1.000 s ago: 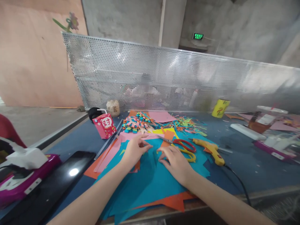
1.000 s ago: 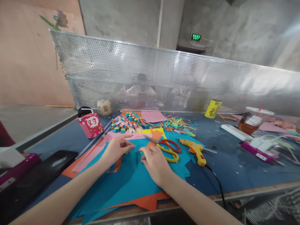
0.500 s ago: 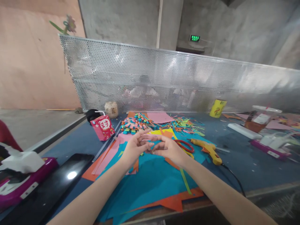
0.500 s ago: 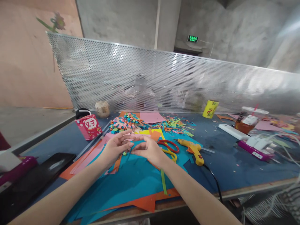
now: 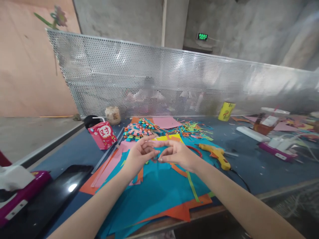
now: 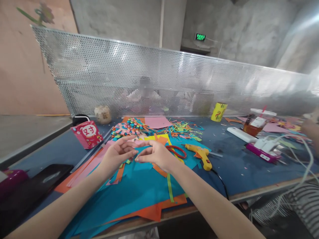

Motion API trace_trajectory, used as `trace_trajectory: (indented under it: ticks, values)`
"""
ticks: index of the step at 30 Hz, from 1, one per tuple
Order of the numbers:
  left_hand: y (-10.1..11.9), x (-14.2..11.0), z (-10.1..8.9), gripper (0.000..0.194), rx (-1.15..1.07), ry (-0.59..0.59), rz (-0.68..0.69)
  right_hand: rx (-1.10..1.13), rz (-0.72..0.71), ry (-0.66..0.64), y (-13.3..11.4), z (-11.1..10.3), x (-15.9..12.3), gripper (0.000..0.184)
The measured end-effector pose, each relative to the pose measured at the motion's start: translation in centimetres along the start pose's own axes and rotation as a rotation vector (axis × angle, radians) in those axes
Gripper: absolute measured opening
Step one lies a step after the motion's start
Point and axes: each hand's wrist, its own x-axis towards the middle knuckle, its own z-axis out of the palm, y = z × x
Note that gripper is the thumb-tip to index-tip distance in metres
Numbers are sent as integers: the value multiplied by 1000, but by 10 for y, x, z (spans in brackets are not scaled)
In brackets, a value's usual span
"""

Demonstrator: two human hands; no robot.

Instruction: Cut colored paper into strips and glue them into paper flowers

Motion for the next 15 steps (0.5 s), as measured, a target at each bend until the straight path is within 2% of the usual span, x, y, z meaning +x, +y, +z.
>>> trace_trajectory:
  ticks: [3,5,9,13,15]
  values:
    - [-1,0,0,45,85,-19,33,-96,25,64,-2,-2,-1,43]
    - [-1,0,-1,45,64,-6,25,-283,7,116,-4,-9,0,37]
    - [7,1,-2,43,-114,89,9,-638,-40,260,-8,-31,3,29]
    - [17,4,-5,40,-319,200,33,-761,-25,318,-11,-57,6,23]
    - [21,5,-8,41,-362,207,65,-808,-41,336,-17,-67,6,21]
